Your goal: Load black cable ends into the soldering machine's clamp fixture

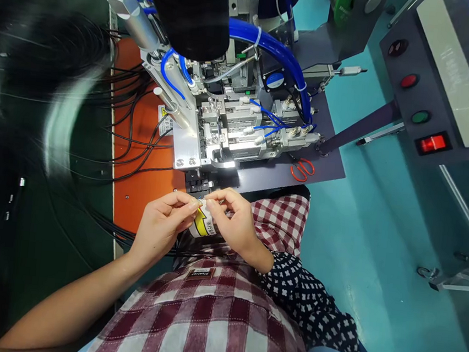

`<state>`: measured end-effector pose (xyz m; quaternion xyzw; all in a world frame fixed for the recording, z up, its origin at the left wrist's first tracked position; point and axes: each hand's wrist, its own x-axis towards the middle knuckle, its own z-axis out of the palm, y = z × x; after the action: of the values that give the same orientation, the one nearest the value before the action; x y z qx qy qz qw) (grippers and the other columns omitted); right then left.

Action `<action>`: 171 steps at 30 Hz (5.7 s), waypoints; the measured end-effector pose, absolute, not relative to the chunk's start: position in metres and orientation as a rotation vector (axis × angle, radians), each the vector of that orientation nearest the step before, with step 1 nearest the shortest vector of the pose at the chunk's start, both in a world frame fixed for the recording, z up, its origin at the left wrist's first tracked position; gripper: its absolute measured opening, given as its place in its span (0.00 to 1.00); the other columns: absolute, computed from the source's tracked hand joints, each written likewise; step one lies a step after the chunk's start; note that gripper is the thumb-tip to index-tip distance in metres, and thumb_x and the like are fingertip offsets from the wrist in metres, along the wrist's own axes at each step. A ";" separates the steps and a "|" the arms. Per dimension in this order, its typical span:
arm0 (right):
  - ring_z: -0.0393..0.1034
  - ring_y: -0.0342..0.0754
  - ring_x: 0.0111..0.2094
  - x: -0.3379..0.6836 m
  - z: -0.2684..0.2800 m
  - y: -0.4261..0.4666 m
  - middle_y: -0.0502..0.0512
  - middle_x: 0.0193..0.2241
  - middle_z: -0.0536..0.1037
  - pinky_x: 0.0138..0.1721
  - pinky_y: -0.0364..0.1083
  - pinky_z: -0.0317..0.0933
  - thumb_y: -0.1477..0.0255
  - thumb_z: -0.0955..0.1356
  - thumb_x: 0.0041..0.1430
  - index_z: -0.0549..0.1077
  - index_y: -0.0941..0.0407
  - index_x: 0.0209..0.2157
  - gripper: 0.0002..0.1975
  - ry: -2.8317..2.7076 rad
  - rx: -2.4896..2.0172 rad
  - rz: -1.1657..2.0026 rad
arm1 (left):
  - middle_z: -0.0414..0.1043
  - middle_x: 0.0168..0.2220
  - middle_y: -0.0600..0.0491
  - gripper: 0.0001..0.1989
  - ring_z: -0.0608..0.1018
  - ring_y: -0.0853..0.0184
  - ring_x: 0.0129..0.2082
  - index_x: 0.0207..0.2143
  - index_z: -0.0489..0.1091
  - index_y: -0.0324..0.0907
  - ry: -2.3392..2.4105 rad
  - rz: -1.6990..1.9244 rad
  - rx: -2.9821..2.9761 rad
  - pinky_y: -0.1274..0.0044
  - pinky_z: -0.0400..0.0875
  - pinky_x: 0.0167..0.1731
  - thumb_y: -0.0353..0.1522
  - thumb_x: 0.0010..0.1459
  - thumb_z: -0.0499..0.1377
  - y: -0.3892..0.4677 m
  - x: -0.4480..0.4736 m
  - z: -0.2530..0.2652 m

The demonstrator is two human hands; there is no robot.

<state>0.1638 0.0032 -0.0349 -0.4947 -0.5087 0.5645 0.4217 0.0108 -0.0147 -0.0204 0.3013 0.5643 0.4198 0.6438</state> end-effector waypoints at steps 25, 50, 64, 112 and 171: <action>0.63 0.43 0.28 0.159 -0.035 0.002 0.50 0.27 0.67 0.29 0.43 0.60 0.72 0.65 0.63 0.66 0.55 0.29 0.07 -1.462 -1.135 1.260 | 0.73 0.28 0.54 0.05 0.69 0.75 0.24 0.29 0.75 0.39 1.381 1.069 0.958 0.83 0.61 0.20 0.32 0.49 0.66 -0.014 0.014 -0.011; 0.55 0.38 0.17 0.166 -0.062 0.046 0.44 0.16 0.64 0.19 0.40 0.50 0.62 0.69 0.59 0.69 0.57 0.28 0.13 -1.205 -1.291 1.669 | 0.73 0.32 0.53 0.09 0.75 0.71 0.33 0.40 0.76 0.39 1.508 0.907 2.081 0.79 0.70 0.35 0.24 0.61 0.57 0.011 -0.024 -0.039; 0.57 0.38 0.19 0.163 -0.068 0.050 0.45 0.20 0.65 0.20 0.41 0.54 0.66 0.68 0.59 0.68 0.57 0.28 0.10 -1.258 -1.269 1.611 | 0.65 0.30 0.53 0.17 0.71 0.69 0.28 0.51 0.73 0.43 1.466 0.590 2.415 0.79 0.66 0.26 0.28 0.65 0.49 0.012 -0.034 -0.042; 0.61 0.40 0.18 0.162 -0.071 0.042 0.46 0.21 0.67 0.19 0.40 0.56 0.64 0.67 0.60 0.68 0.55 0.29 0.10 -1.223 -1.433 1.597 | 0.64 0.27 0.52 0.16 0.67 0.67 0.26 0.50 0.73 0.46 1.595 0.470 2.550 0.76 0.59 0.24 0.32 0.65 0.50 0.011 -0.027 -0.046; 0.67 0.44 0.29 0.160 -0.060 0.042 0.52 0.29 0.75 0.32 0.44 0.59 0.71 0.64 0.64 0.72 0.56 0.31 0.08 -1.723 -1.474 0.983 | 0.67 0.27 0.52 0.16 0.68 0.68 0.26 0.45 0.75 0.36 1.492 0.588 2.619 0.78 0.63 0.25 0.25 0.64 0.49 0.015 -0.026 -0.044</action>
<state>0.1602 0.0423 -0.0597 -0.5632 -0.6583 0.3757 0.3290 -0.0263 0.0145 -0.0442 0.8524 0.4854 0.1912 0.0352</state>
